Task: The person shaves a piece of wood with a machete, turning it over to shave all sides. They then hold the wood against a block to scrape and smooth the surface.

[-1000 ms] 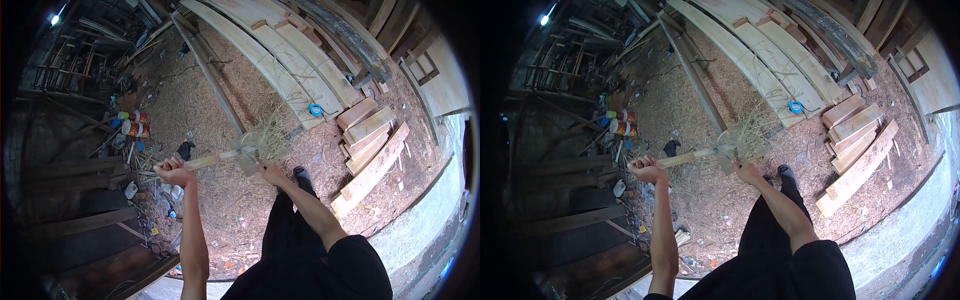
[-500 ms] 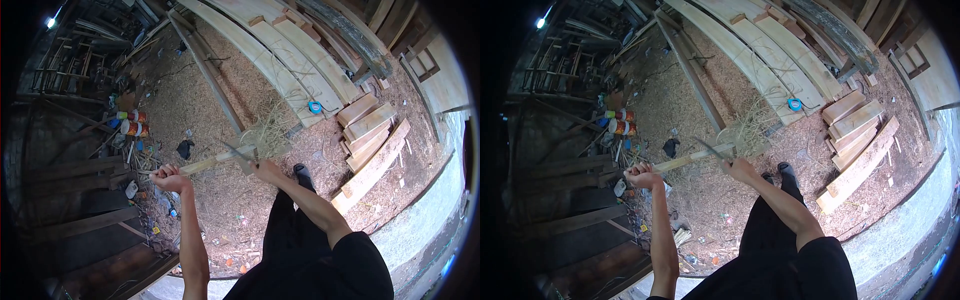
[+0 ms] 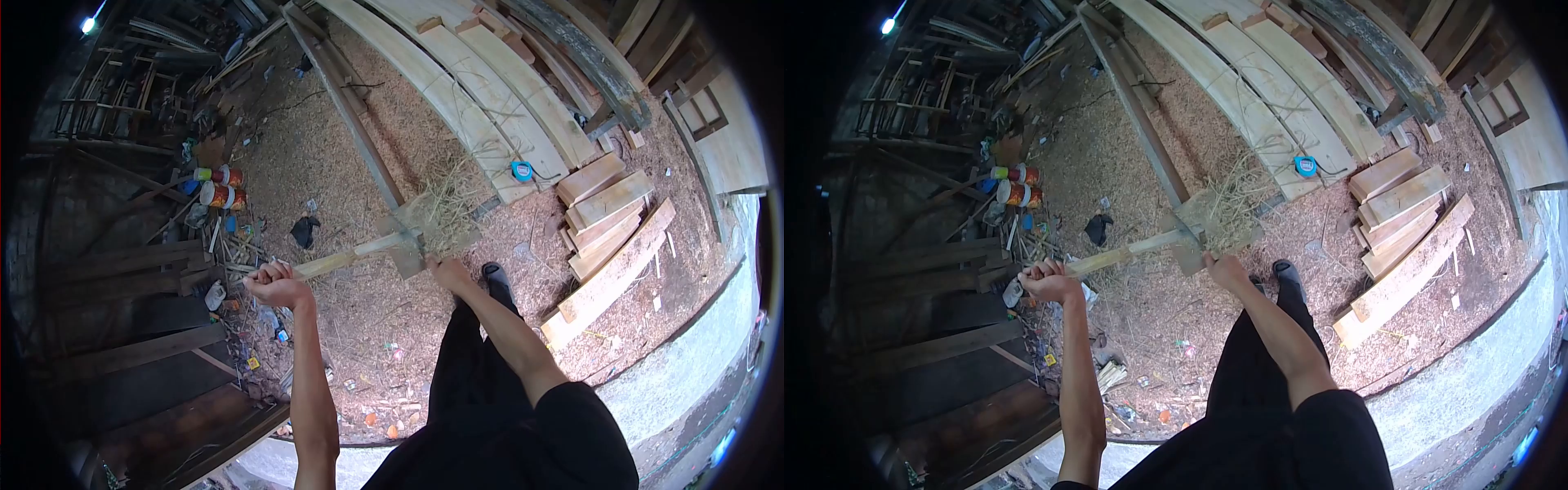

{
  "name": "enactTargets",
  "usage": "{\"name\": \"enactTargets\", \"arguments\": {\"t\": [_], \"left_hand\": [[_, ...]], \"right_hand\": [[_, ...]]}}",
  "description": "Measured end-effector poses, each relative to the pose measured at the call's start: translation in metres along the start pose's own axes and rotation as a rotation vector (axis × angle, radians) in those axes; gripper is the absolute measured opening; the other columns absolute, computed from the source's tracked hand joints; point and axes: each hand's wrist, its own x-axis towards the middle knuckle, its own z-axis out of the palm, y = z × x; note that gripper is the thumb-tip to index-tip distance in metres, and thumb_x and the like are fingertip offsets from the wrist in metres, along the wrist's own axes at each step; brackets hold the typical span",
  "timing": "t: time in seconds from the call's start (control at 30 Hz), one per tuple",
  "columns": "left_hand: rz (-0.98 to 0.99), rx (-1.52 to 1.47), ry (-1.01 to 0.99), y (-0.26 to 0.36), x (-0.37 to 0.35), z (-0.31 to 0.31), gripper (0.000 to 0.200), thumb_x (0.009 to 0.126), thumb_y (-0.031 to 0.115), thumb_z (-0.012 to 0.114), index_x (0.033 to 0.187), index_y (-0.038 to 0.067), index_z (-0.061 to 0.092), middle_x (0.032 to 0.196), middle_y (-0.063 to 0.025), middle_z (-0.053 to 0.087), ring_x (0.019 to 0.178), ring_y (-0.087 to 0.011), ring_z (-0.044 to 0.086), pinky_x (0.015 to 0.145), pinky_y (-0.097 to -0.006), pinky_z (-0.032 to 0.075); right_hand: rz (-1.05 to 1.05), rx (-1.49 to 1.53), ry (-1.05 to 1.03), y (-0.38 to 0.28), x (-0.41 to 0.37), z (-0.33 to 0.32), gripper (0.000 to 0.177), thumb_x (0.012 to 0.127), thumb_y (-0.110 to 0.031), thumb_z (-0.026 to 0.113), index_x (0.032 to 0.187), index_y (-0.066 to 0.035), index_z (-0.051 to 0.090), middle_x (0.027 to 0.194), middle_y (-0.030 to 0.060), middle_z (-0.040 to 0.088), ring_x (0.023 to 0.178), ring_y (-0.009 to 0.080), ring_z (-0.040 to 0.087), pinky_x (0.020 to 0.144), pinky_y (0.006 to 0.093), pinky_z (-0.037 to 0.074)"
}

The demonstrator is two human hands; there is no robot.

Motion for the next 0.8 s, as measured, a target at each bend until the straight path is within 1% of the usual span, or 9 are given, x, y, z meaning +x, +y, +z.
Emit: {"name": "enactTargets", "arguments": {"t": [0.07,0.27,0.33,0.43,0.57,0.63,0.67,0.73,0.8], "left_hand": [[0.006,-0.011,0.01,0.0,0.003,0.005,0.035,0.087,0.03,0.033,0.058,0.015,0.018,0.045,0.0032,0.016,0.039,-0.0085,0.013,0.038,-0.0253,0.014],[-0.003,0.016,0.017,0.003,-0.006,0.015,0.035,0.088,0.033,0.03,0.06,0.016,0.018,0.046,0.0035,0.016,0.041,-0.0072,0.015,0.039,-0.0237,0.014],[-0.007,0.019,0.029,0.004,-0.005,0.011,0.035,0.088,0.033,0.03,0.06,0.015,0.018,0.046,0.0034,0.016,0.041,-0.0073,0.015,0.039,-0.0235,0.014],[-0.005,-0.004,0.022,0.002,-0.002,0.011,0.035,0.087,0.033,0.03,0.06,0.015,0.018,0.046,0.0033,0.016,0.041,-0.0075,0.015,0.039,-0.0235,0.014],[-0.013,0.032,0.033,0.003,-0.003,0.012,0.036,0.087,0.034,0.031,0.059,0.015,0.017,0.046,0.0028,0.016,0.041,-0.0085,0.014,0.039,-0.0242,0.014],[-0.006,0.029,0.036,0.001,-0.001,0.012,0.037,0.087,0.034,0.03,0.059,0.015,0.017,0.046,0.0027,0.016,0.041,-0.0086,0.014,0.039,-0.0243,0.014],[-0.003,0.022,0.031,0.001,-0.001,0.01,0.037,0.087,0.035,0.03,0.059,0.015,0.016,0.046,0.0026,0.016,0.042,-0.0087,0.014,0.04,-0.0244,0.014],[0.0,0.021,0.025,0.001,-0.003,0.01,0.037,0.088,0.035,0.031,0.059,0.015,0.016,0.046,0.0026,0.016,0.042,-0.0087,0.014,0.04,-0.0246,0.014],[-0.005,0.022,0.027,0.002,-0.002,0.009,0.038,0.088,0.035,0.031,0.059,0.015,0.016,0.046,0.0025,0.017,0.042,-0.0087,0.014,0.04,-0.0248,0.014]], "right_hand": [[0.118,-0.001,0.047,0.003,0.016,-0.002,0.067,0.083,-0.056,0.035,0.099,0.005,0.058,0.1,0.03,0.055,0.095,0.0404,0.055,0.083,0.0449,0.043],[-0.105,0.039,0.018,0.009,0.009,0.01,0.068,0.085,-0.055,0.032,0.105,0.006,0.054,0.1,0.0301,0.055,0.097,0.0411,0.054,0.085,0.046,0.041],[0.134,0.088,-0.063,0.033,0.015,0.007,0.067,0.085,-0.055,0.032,0.103,0.006,0.055,0.098,0.03,0.056,0.095,0.041,0.054,0.084,0.0462,0.042],[0.057,0.034,0.079,0.037,0.019,0.002,0.069,0.085,-0.056,0.032,0.096,0.007,0.058,0.097,0.0301,0.056,0.094,0.0411,0.055,0.084,0.0461,0.042],[-0.021,-0.041,0.049,0.016,0.006,-0.004,0.071,0.084,-0.056,0.031,0.093,0.008,0.059,0.098,0.0301,0.056,0.094,0.0404,0.055,0.085,0.0456,0.042],[-0.097,-0.021,0.111,0.019,-0.001,0.001,0.069,0.084,-0.054,0.034,0.079,0.009,0.061,0.079,0.032,0.058,0.081,0.0414,0.058,0.076,0.0448,0.045],[-0.096,-0.019,0.106,0.027,0.005,0.002,0.069,0.084,-0.054,0.034,0.079,0.009,0.061,0.079,0.032,0.058,0.081,0.0414,0.058,0.076,0.0448,0.045],[0.125,0.036,0.063,0.039,0.032,-0.002,0.071,0.084,-0.055,0.034,0.078,0.011,0.06,0.076,0.0311,0.058,0.077,0.0409,0.06,0.075,0.045,0.046],[0.098,0.023,0.064,0.031,0.036,0.0,0.072,0.084,-0.055,0.033,0.078,0.011,0.06,0.073,0.0299,0.059,0.074,0.0401,0.06,0.074,0.0447,0.047]]}}
